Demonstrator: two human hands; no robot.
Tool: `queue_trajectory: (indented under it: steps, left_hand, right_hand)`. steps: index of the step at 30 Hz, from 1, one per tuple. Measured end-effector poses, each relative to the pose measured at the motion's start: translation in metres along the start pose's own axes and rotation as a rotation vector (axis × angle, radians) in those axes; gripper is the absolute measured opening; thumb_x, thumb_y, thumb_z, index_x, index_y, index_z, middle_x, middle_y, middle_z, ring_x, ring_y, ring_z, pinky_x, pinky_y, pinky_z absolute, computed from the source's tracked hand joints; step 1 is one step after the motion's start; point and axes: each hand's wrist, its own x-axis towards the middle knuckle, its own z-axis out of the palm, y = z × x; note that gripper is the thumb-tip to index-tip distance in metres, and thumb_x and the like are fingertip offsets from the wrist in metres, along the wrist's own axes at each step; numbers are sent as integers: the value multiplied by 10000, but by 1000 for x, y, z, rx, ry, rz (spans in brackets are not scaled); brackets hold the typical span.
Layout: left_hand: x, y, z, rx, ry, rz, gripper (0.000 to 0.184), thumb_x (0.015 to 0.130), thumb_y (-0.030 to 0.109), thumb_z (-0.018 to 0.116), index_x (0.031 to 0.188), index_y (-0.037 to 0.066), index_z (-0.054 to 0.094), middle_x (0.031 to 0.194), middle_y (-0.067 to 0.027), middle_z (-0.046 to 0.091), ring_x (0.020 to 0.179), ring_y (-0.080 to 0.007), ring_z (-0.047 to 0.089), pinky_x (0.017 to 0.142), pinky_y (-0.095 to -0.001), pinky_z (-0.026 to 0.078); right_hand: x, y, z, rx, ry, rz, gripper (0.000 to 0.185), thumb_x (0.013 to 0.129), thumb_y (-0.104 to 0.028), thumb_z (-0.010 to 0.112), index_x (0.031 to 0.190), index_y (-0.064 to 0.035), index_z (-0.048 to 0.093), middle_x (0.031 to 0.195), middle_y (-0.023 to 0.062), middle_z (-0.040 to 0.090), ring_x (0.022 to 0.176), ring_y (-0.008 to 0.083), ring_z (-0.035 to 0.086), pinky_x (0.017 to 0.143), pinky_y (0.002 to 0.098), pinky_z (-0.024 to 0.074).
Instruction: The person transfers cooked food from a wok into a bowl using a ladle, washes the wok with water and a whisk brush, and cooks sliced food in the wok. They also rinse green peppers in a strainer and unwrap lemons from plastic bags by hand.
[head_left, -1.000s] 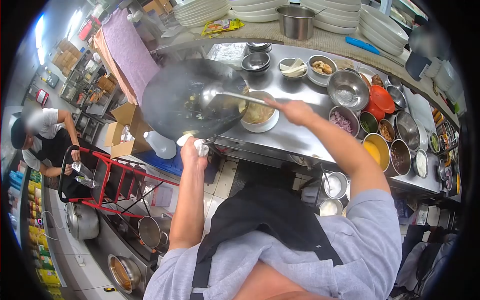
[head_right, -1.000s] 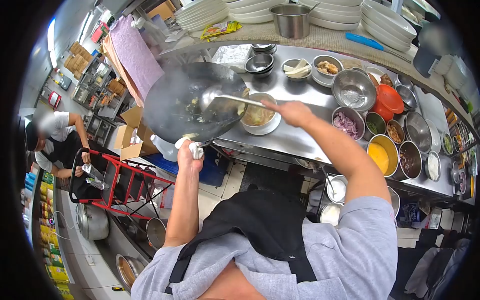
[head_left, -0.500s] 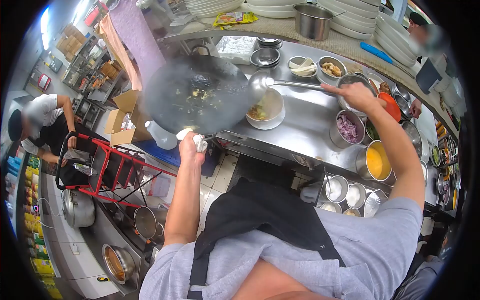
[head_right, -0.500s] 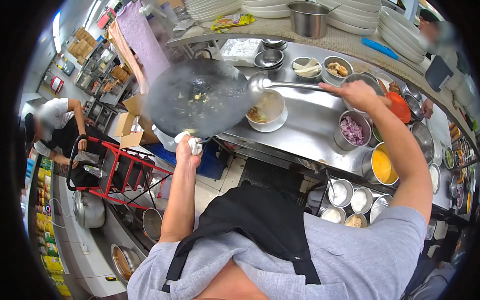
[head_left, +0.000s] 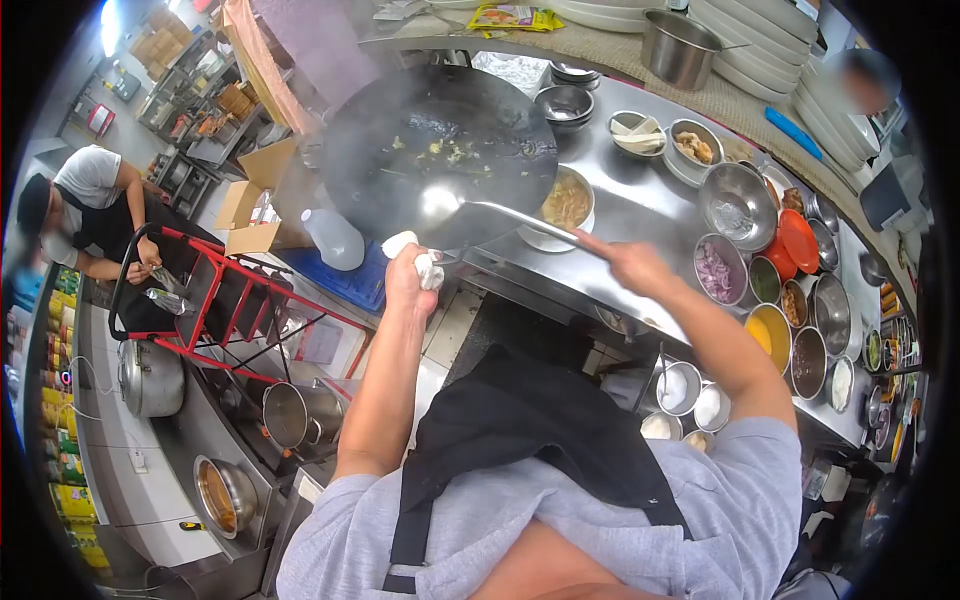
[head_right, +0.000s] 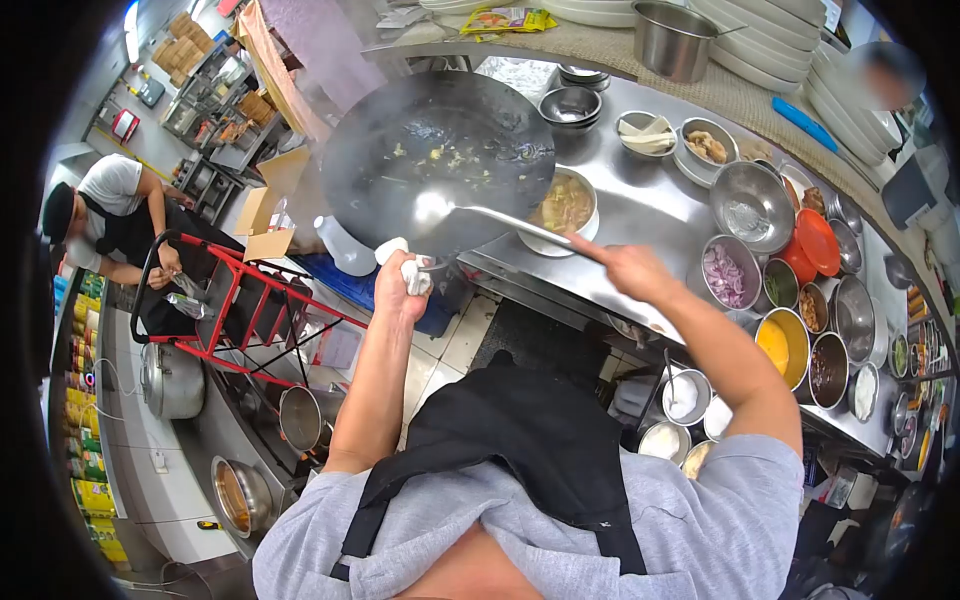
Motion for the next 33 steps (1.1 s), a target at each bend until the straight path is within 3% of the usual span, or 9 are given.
queue_trajectory:
  steps: [3, 14, 18, 20, 22, 24, 28, 30, 33]
  left_hand:
    - [-1, 7, 6, 30, 6, -1, 47, 776, 17, 563, 813, 45, 561, 686, -80, 598, 551, -189, 597, 457, -325, 450]
    - [15, 18, -20, 115, 74, 83, 77, 780, 16, 584, 845, 42, 554, 677, -68, 585, 524, -200, 599, 419, -330, 455]
    - [-29, 37, -44, -36, 46, -3, 141, 801, 47, 578, 910, 89, 499, 671, -56, 577, 557, -189, 630, 403, -278, 461]
    - [-48, 45, -69, -120, 80, -61, 149, 813, 53, 563, 929, 119, 497, 677, -46, 589, 576, -189, 649, 424, -276, 501]
    - [-78, 51, -87, -161, 145, -74, 134, 812, 55, 559, 917, 121, 508, 695, -52, 607, 583, -190, 655, 453, -276, 528]
    - [-110, 52, -89, -231, 254, -21, 107, 814, 69, 555, 897, 123, 517, 702, -56, 616, 577, -186, 648, 474, -281, 544]
    - [-166, 49, -153, -340, 403, 99, 87, 815, 70, 536, 856, 133, 492, 678, -79, 593, 506, -175, 594, 399, -257, 477]
    - [-214, 53, -157, -465, 565, 206, 87, 812, 73, 541, 850, 135, 494, 677, -74, 589, 507, -172, 589, 396, -248, 468]
    - [-287, 48, -196, -595, 643, 424, 81, 818, 87, 548, 875, 138, 522, 692, -60, 596, 540, -169, 596, 405, -251, 462]
  right_hand:
    - [-32, 35, -46, -130, -136, 180, 799, 838, -23, 486, 1491, -456, 332, 853, 174, 666, 691, 336, 669, 663, 468, 546]
    - [-72, 55, -178, -618, -119, 129, 831, 868, -29, 489, 1543, -427, 211, 813, 113, 658, 662, 292, 661, 609, 428, 537]
    - [-58, 34, -149, -311, 70, 56, 704, 849, -63, 529, 1496, -263, 341, 823, 139, 663, 697, 339, 658, 641, 462, 526]
    - [-30, 4, -134, -78, -116, 109, 626, 822, -67, 575, 1414, -180, 407, 869, 173, 669, 801, 377, 662, 710, 494, 513]
    - [10, -22, -91, 311, -215, -8, 552, 838, -75, 605, 1361, -86, 428, 958, 204, 666, 913, 377, 656, 791, 478, 502]
    - [60, -57, -24, 512, -115, -364, 573, 862, -101, 611, 1392, -13, 412, 1204, 245, 596, 1124, 383, 591, 965, 440, 458]
    - [133, -211, -2, 791, -460, -581, 580, 862, -178, 646, 1375, -24, 425, 1139, 247, 610, 1072, 364, 609, 923, 426, 471]
    - [144, -275, 4, 872, -333, -979, 674, 863, -192, 658, 1443, -34, 355, 1100, 246, 625, 1037, 354, 626, 895, 435, 485]
    - [133, -333, -50, 601, -806, -1035, 908, 851, -156, 651, 1563, -159, 88, 895, 237, 657, 845, 402, 662, 811, 482, 501]
